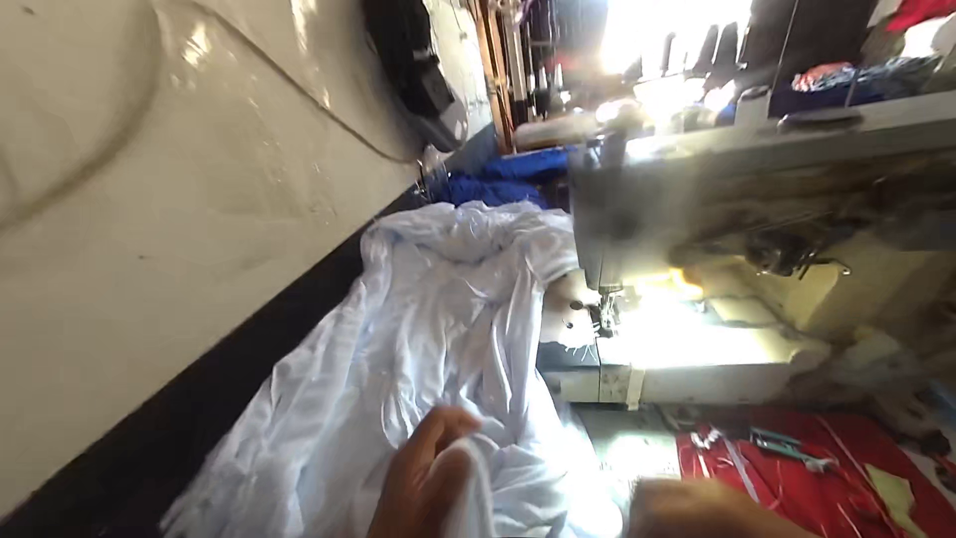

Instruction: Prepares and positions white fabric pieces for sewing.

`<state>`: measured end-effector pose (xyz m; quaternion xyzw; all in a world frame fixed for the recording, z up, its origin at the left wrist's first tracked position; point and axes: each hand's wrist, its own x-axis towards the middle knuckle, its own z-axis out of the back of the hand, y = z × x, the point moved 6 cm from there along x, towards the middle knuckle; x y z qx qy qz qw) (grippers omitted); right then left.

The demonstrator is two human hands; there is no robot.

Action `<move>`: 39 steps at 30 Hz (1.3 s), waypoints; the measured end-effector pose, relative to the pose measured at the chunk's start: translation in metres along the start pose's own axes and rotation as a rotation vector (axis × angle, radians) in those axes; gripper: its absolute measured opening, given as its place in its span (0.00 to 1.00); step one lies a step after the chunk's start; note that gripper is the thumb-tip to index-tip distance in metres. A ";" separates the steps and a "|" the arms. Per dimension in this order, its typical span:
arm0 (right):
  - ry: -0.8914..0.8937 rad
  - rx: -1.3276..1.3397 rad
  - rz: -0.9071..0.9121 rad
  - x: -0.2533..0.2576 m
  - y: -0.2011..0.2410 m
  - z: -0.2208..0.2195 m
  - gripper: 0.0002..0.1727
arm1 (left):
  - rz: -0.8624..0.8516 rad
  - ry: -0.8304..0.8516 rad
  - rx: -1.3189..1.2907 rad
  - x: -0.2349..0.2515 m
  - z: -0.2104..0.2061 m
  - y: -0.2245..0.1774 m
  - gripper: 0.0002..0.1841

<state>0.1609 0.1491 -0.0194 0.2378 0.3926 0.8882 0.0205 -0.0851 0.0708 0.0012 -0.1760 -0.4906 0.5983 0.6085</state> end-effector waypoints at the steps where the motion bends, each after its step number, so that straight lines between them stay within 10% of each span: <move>1: -0.127 -0.177 0.069 0.023 -0.004 0.007 0.12 | 0.078 0.000 0.238 0.011 -0.007 0.006 0.36; 4: -0.132 -0.468 0.020 0.097 -0.028 0.013 0.22 | 0.379 0.260 0.577 0.028 -0.054 0.018 0.42; 7: 0.149 -0.572 -0.210 0.154 -0.066 0.010 0.27 | -0.067 0.296 0.436 0.015 -0.039 -0.019 0.14; 12: 0.156 -0.441 -0.198 0.166 -0.025 -0.006 0.11 | -0.162 -0.252 0.710 0.004 0.132 -0.093 0.16; 16: 0.189 0.190 -0.073 0.146 0.046 -0.040 0.10 | -0.452 -0.475 0.986 0.084 0.208 -0.056 0.22; 21: 0.067 0.576 -0.564 0.091 -0.025 -0.044 0.15 | -0.284 -0.158 1.070 0.172 0.054 -0.019 0.17; 25: -0.055 0.670 -0.840 0.013 -0.071 -0.039 0.13 | 0.003 0.276 0.961 0.152 -0.038 0.071 0.30; 31: -0.292 0.798 -0.645 -0.061 -0.073 -0.031 0.06 | -0.299 0.014 0.543 0.038 -0.072 -0.013 0.10; 35: -0.431 0.944 -0.563 -0.071 -0.061 -0.035 0.06 | -0.217 0.231 -0.183 -0.035 -0.139 -0.023 0.13; 39: -0.537 1.051 -0.629 -0.072 -0.059 -0.041 0.08 | -0.253 0.103 0.089 -0.060 -0.163 -0.015 0.20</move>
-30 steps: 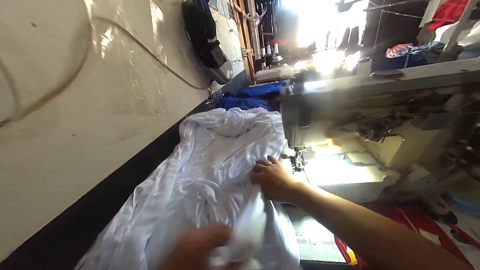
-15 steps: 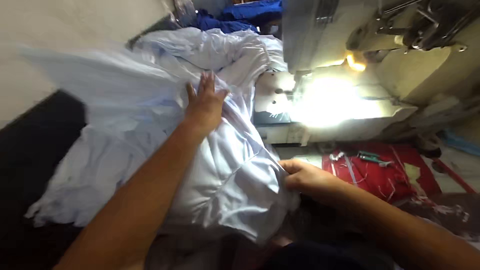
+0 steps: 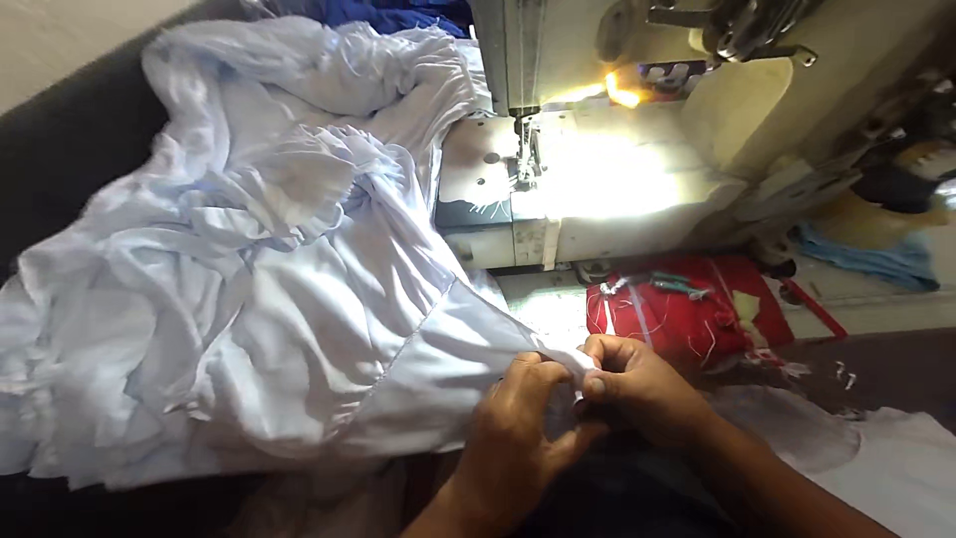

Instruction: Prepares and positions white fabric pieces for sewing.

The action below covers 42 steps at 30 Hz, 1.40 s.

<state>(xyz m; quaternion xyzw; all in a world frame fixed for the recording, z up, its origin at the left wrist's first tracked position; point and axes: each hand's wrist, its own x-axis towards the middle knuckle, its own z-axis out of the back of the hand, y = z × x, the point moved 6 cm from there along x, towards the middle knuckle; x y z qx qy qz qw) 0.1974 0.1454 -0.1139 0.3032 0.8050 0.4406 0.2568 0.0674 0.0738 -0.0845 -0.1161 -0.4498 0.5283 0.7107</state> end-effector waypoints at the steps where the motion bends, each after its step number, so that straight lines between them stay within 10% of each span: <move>1: -0.016 -0.011 0.009 0.001 0.001 0.000 0.09 | 0.029 -0.024 -0.013 0.000 0.000 0.004 0.13; 7: -0.060 -0.010 0.138 0.005 0.004 0.007 0.08 | 0.251 -0.024 -0.363 0.005 0.010 0.021 0.03; 27: -0.152 -0.202 0.272 0.005 0.004 -0.009 0.09 | 0.005 -0.233 -0.106 0.005 0.012 0.011 0.06; 35: -0.151 0.301 0.217 0.015 0.013 0.007 0.15 | 0.658 -0.198 -1.219 0.012 0.050 0.044 0.08; 42: 0.043 -0.276 0.532 0.008 0.039 -0.003 0.10 | 0.159 -0.061 -0.425 0.011 0.112 0.032 0.13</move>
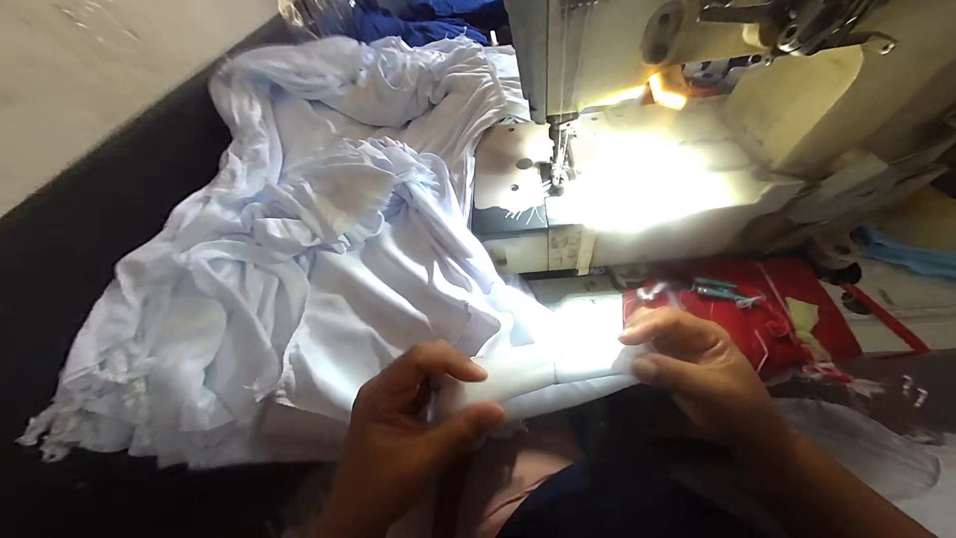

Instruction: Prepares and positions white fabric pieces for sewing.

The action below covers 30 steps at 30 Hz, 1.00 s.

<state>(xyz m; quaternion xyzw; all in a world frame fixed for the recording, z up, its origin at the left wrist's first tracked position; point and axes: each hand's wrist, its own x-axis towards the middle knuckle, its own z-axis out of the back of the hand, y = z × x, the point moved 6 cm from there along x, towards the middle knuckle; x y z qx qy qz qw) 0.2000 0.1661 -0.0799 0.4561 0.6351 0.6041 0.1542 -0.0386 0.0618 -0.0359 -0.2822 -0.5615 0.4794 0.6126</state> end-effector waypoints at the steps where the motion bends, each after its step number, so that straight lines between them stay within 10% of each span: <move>1: 0.003 -0.076 0.031 0.001 0.003 0.000 0.12 | -0.065 -0.003 0.127 -0.001 0.001 -0.003 0.13; 15: -0.072 -0.791 0.330 0.010 0.021 0.006 0.10 | -0.299 -0.262 0.633 0.014 -0.010 -0.012 0.11; 30: -0.031 -0.224 -0.275 0.061 0.000 -0.008 0.18 | -0.050 0.372 0.891 0.239 -0.055 0.031 0.05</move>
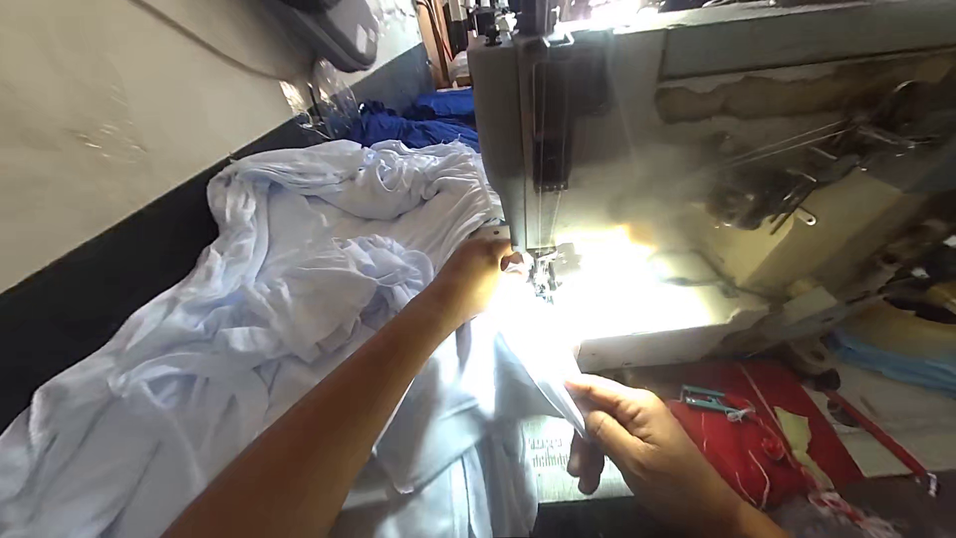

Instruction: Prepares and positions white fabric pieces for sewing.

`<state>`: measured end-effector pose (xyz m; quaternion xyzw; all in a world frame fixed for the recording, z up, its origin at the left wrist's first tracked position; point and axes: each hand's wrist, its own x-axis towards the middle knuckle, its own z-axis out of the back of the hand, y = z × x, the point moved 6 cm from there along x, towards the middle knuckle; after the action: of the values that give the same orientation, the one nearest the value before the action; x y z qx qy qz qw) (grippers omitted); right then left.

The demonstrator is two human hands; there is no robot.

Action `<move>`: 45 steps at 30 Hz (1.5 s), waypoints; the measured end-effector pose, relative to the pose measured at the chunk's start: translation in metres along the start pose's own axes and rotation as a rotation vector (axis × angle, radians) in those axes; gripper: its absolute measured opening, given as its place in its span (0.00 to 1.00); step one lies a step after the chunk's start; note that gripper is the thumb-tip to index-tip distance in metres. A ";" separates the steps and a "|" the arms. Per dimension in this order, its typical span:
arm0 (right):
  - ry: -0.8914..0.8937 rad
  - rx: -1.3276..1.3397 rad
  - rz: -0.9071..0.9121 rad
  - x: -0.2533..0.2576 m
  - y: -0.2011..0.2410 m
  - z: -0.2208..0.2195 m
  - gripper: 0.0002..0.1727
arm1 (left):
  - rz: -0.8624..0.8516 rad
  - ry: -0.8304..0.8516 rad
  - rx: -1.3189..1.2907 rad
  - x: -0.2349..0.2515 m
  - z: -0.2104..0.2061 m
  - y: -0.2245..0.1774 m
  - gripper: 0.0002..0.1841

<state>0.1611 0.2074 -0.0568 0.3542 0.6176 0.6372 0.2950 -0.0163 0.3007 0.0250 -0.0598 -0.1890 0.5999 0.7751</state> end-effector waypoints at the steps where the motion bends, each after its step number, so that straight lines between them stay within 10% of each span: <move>1: 0.020 0.013 -0.012 0.002 0.001 0.000 0.17 | 0.018 -0.010 -0.040 0.006 -0.001 0.004 0.06; 23: 0.191 0.144 -0.103 0.031 0.001 -0.008 0.18 | 0.163 0.123 -0.073 0.029 0.003 0.003 0.11; 30: 0.271 0.095 -0.006 0.020 0.014 -0.015 0.19 | 0.034 0.200 0.065 -0.008 0.048 -0.005 0.08; 36: 0.232 0.017 0.202 0.007 0.027 -0.015 0.17 | -0.575 0.130 -0.041 -0.053 0.056 -0.052 0.07; 45: 0.096 0.029 0.261 0.002 0.027 -0.001 0.17 | -0.625 0.437 -0.065 -0.033 0.035 -0.039 0.10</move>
<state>0.1611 0.2069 -0.0301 0.4051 0.5888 0.6773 0.1746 -0.0003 0.2535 0.0625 -0.1503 -0.0473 0.3014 0.9404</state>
